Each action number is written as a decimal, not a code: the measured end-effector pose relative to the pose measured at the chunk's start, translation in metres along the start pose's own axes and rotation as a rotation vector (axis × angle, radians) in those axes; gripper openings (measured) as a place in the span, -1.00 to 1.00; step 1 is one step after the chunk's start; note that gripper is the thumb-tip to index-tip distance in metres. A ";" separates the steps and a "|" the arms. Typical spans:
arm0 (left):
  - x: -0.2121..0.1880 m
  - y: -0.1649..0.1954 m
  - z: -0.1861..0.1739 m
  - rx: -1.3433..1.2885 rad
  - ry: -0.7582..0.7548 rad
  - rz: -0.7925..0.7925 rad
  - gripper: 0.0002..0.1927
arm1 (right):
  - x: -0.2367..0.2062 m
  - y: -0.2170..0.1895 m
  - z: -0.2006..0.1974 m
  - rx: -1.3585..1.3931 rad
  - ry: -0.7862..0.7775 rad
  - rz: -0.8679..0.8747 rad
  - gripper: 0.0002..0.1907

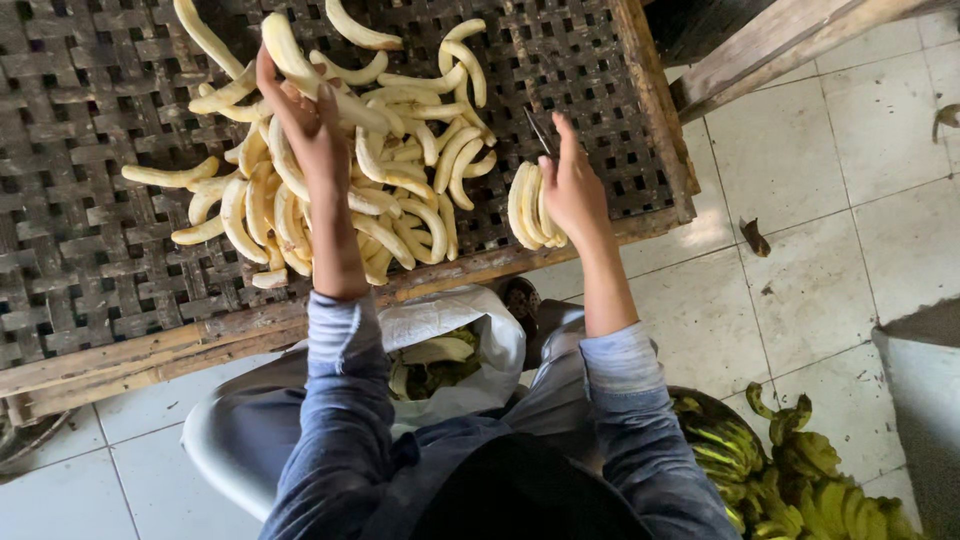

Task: The person sits at a woven bamboo tray piled with bananas and peels them one at a time, using a small knife to help remove the peel by hand. Peeled bananas are placed in a pile on the tray and discarded peels drop into a bag below the workspace.

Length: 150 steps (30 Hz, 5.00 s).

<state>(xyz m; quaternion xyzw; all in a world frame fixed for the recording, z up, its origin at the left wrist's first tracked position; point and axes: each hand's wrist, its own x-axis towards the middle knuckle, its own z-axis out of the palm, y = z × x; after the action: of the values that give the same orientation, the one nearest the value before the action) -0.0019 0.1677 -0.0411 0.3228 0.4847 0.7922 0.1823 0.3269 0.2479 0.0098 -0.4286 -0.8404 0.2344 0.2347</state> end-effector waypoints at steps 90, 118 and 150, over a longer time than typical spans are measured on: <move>-0.124 0.013 0.110 -1.215 0.137 -0.948 -0.78 | -0.024 -0.047 0.021 0.032 -0.043 -0.391 -0.61; -0.155 -0.086 0.256 1.394 -1.092 0.235 -0.39 | -0.003 0.069 -0.037 -0.168 0.099 0.374 -0.28; -0.021 -0.067 0.035 1.506 -0.494 0.156 -0.46 | 0.002 0.031 -0.011 0.000 0.039 0.221 -0.34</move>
<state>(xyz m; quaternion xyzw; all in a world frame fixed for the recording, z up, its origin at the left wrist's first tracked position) 0.0364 0.2088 -0.0960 0.5584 0.8116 0.1676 -0.0389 0.3517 0.2680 0.0003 -0.5230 -0.7835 0.2502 0.2236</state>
